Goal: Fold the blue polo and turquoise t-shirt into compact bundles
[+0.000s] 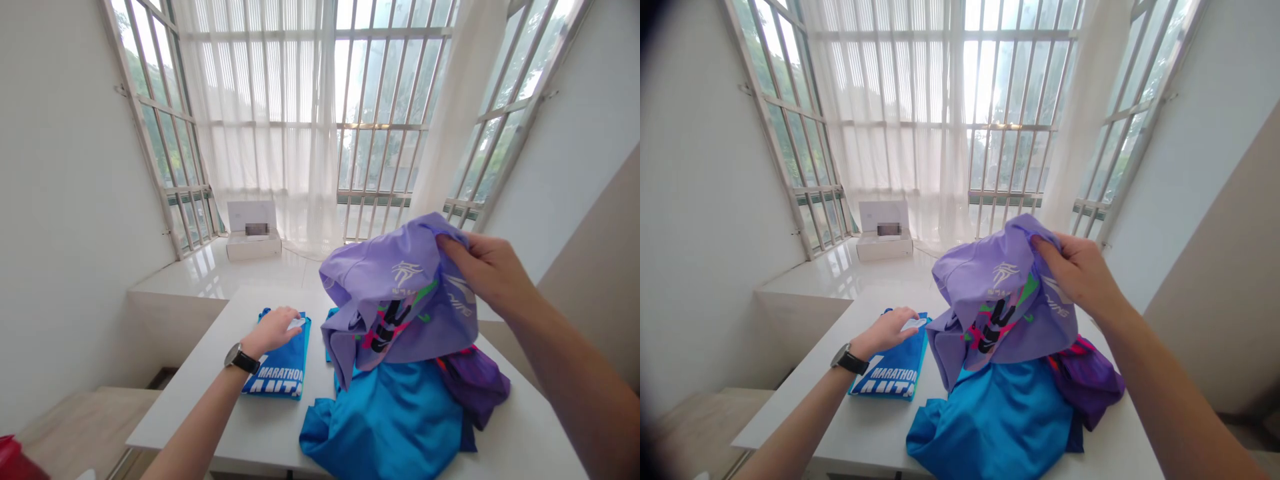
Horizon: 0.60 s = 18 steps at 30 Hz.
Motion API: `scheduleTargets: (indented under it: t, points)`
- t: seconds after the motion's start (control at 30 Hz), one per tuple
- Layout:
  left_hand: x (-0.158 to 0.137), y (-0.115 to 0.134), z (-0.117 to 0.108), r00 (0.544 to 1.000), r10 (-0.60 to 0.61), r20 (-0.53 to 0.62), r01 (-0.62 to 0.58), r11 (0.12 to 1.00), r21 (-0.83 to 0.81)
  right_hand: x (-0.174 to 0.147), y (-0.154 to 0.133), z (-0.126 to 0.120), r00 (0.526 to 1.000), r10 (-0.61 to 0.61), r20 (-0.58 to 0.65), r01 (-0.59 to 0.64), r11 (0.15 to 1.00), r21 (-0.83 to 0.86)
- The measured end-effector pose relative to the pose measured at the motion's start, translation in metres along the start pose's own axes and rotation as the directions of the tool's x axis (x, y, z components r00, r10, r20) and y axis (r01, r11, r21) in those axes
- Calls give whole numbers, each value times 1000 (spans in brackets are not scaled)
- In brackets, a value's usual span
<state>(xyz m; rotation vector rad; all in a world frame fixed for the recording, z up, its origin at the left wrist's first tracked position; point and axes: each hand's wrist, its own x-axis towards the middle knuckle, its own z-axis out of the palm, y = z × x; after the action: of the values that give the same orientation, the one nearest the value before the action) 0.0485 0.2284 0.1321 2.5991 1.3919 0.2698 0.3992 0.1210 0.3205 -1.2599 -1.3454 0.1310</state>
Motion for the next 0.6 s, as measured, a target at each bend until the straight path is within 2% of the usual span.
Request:
scheduleTargets:
  t: [0.03, 0.07, 0.1, 0.13, 0.17, 0.2, 0.3, 0.37, 0.4, 0.43, 0.5, 0.57, 0.6]
  points:
    - [-1, -6, 9, 998, -30, 62, 28, 999, 32, 3, -6, -6, 997, -21, -68, 20, 1000, -11]
    - [-3, -11, 17, 994, -61, 95, 56, 997, 56, 6, -13, -11, 979, -57, -195, 54, 998, -20]
    - [-4, -14, 22, 991, -86, 104, 79, 995, 67, 9, -19, -16, 942, -95, -323, 85, 995, -44]
    - [-6, -17, 24, 989, -101, 106, 94, 993, 72, 11, -23, -19, 906, -129, -402, 103, 991, -86]
    - [-7, -18, 25, 988, -113, 109, 104, 991, 78, 14, -25, -21, 892, -165, -421, 110, 982, -152]
    - [-7, -18, 24, 986, -119, 113, 110, 990, 83, 17, -23, -22, 898, -204, -391, 112, 963, -244]
    - [-5, -14, 10, 987, -114, 109, 103, 990, 95, 22, 2, -13, 954, -258, -153, 133, 822, -554]
    - [-3, -4, -3, 994, -97, 43, 93, 992, 87, 19, 27, 1, 982, -182, 41, 160, 712, -683]
    - [-3, 4, -11, 997, -78, -20, 79, 995, 66, 15, 38, 12, 981, -102, 167, 190, 690, -698]
    - [-3, 13, -19, 994, -48, -95, 52, 998, 36, 8, 45, 24, 956, -29, 291, 226, 704, -674]
    - [-5, 35, -36, 968, 48, -246, -57, 998, -32, -12, 48, 52, 837, 33, 546, 300, 807, -509]
    - [-9, 60, -52, 928, 177, -328, -208, 976, -60, -32, 37, 82, 696, -47, 716, 308, 921, -239]
    - [-11, 71, -60, 906, 239, -350, -275, 960, -56, -40, 29, 97, 647, -103, 756, 288, 950, -117]
